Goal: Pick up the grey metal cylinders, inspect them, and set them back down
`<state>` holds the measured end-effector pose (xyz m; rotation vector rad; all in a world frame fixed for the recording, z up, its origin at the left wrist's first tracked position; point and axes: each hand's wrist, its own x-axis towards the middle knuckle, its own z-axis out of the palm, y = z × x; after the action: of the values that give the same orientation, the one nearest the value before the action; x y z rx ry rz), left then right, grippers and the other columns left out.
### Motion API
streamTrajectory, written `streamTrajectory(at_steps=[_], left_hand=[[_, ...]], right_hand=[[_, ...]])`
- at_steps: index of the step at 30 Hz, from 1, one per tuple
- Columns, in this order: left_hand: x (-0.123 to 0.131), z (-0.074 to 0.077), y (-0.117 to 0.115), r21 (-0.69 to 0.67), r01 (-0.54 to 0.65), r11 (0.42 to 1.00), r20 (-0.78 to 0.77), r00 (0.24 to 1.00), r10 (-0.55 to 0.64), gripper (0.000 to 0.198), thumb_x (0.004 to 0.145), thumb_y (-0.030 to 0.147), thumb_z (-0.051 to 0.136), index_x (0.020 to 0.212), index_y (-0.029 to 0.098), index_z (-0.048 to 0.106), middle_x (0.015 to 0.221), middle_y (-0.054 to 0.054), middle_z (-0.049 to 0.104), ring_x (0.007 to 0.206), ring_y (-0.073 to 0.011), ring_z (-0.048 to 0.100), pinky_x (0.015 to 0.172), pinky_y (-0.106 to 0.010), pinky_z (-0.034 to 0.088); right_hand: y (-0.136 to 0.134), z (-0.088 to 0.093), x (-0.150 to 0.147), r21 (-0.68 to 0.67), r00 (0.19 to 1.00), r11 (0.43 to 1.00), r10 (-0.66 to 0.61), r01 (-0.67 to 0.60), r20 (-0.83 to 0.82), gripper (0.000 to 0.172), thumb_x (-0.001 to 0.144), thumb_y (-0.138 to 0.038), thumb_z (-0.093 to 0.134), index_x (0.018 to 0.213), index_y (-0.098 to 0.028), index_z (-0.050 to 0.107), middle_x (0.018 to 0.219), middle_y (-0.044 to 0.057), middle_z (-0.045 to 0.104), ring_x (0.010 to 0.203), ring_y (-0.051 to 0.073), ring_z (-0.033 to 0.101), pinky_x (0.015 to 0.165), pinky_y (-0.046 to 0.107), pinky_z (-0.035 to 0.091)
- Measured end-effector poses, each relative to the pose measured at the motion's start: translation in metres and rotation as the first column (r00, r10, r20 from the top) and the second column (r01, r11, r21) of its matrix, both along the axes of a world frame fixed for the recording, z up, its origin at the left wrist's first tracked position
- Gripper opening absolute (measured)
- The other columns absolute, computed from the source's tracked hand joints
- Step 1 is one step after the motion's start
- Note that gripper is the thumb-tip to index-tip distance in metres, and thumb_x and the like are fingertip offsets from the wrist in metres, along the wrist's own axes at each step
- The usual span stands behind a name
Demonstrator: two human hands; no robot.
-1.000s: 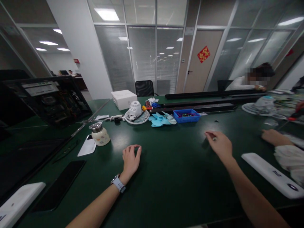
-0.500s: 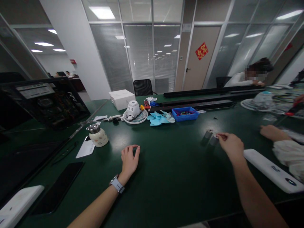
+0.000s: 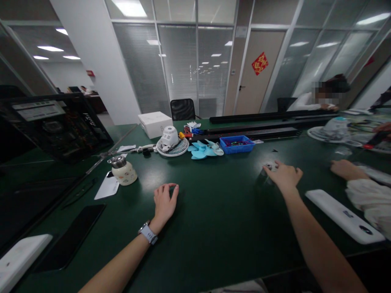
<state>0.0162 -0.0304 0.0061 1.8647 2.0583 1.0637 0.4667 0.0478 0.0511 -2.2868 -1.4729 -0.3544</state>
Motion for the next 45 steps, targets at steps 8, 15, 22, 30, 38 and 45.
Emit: streamTrajectory(at_steps=[8,15,22,30,38,45], left_hand=[[0.001,-0.001,0.000,-0.001,0.001,1.000,-0.014,1.000,-0.001,0.041,0.091,0.051,0.040,0.108,0.021,0.063,0.111,-0.010,0.058,0.108,-0.0296,0.045,0.093,-0.048,0.040],[0.001,-0.001,0.000,0.015,0.010,1.000,0.001,1.000,-0.010,0.039,0.091,0.050,0.042,0.108,0.022,0.063,0.111,-0.010,0.058,0.108,-0.0289,0.045,0.094,-0.048,0.039],[0.009,0.009,-0.006,0.083,0.090,0.992,-0.010,0.996,-0.090,0.033,0.089,0.048,0.049,0.108,0.026,0.064,0.114,-0.007,0.055,0.109,-0.0260,0.045,0.097,-0.046,0.038],[0.017,0.009,-0.006,0.164,0.176,0.971,-0.016,0.984,-0.176,0.031,0.090,0.044,0.052,0.113,0.028,0.063,0.119,-0.007,0.052,0.116,-0.0255,0.042,0.100,-0.046,0.038],[0.033,0.016,-0.006,0.228,0.273,0.935,-0.043,0.962,-0.270,0.031,0.089,0.040,0.055,0.118,0.036,0.064,0.127,-0.006,0.048,0.119,-0.0253,0.039,0.103,-0.046,0.037],[0.046,0.018,0.003,0.198,0.293,0.935,0.021,0.953,-0.303,0.020,0.085,0.041,0.061,0.100,0.036,0.074,0.124,-0.005,0.051,0.119,-0.0271,0.039,0.102,-0.049,0.036]], right_hand=[[0.000,-0.003,-0.003,0.050,0.998,0.997,0.062,-0.061,-0.018,0.052,0.075,-0.064,0.051,0.078,-0.017,0.075,0.110,0.021,0.064,0.123,0.042,0.038,0.101,0.067,0.006],[-0.026,-0.004,-0.106,0.203,0.898,0.876,0.438,-0.438,0.044,0.035,0.072,-0.054,0.062,0.081,-0.022,0.074,0.135,0.012,0.050,0.138,0.038,0.020,0.104,0.070,0.004],[-0.053,-0.024,-0.205,0.169,0.459,0.463,0.886,-0.870,-0.062,0.025,0.079,-0.031,0.065,0.103,-0.024,0.070,0.113,0.008,0.068,0.125,0.030,0.049,0.109,0.063,0.017],[-0.042,-0.030,-0.213,0.346,0.328,0.530,0.803,-0.774,-0.497,0.032,0.082,-0.040,0.063,0.110,-0.026,0.067,0.114,0.004,0.069,0.121,0.027,0.054,0.106,0.054,0.037],[-0.048,-0.046,-0.235,0.484,-0.118,0.476,0.612,-0.734,-0.782,0.035,0.081,-0.039,0.063,0.110,-0.020,0.060,0.114,0.009,0.067,0.107,0.021,0.064,0.099,0.041,0.049],[-0.050,-0.043,-0.231,0.452,-0.063,0.432,0.665,-0.781,-0.744,0.045,0.071,-0.033,0.075,0.110,-0.020,0.059,0.115,0.008,0.066,0.110,0.021,0.061,0.101,0.042,0.046]])
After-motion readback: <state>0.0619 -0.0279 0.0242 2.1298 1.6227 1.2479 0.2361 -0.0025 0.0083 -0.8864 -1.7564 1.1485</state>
